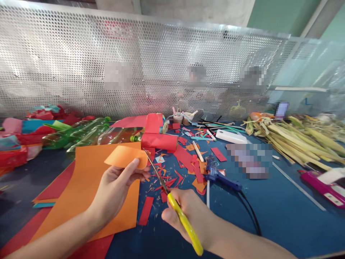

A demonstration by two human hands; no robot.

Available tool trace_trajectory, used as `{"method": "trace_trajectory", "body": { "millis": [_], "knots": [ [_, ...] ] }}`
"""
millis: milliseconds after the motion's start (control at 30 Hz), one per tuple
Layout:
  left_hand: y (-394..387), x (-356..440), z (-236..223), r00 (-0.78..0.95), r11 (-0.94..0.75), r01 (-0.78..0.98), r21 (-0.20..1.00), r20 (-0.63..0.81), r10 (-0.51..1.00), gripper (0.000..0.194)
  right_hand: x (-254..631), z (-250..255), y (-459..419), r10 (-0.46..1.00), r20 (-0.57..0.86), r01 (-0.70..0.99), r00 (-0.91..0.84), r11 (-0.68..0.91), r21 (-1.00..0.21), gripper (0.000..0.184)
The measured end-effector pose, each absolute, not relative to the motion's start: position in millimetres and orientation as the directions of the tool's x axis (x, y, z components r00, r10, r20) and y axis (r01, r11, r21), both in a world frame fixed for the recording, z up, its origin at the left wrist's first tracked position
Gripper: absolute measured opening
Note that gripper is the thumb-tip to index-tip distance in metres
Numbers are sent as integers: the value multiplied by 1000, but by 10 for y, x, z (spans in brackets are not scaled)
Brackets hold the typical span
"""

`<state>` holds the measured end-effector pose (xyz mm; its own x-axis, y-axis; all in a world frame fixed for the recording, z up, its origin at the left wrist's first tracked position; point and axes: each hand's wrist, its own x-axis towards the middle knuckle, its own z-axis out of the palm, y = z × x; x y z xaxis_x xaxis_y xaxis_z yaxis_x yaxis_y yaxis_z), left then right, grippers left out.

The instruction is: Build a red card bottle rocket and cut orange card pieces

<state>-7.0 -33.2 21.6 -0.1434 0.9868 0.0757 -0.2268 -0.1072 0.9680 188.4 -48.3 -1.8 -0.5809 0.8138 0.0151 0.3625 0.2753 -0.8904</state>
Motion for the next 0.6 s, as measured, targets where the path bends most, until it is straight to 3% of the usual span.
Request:
{"method": "trace_trajectory", "body": {
  "millis": [300,500,600],
  "knots": [
    [-326,-54,235,-194,-157,-207,966,117,974,21,1897,-84,-477,803,36,333,-595,287,-898,65],
    [-319,-73,200,-184,-161,-177,971,128,975,20,1886,-86,-486,807,-62,324,-587,164,-932,67],
    [-320,-81,181,-180,-145,-163,976,115,977,22,1874,-79,-486,793,-48,332,-608,199,-922,67]
  ]
}}
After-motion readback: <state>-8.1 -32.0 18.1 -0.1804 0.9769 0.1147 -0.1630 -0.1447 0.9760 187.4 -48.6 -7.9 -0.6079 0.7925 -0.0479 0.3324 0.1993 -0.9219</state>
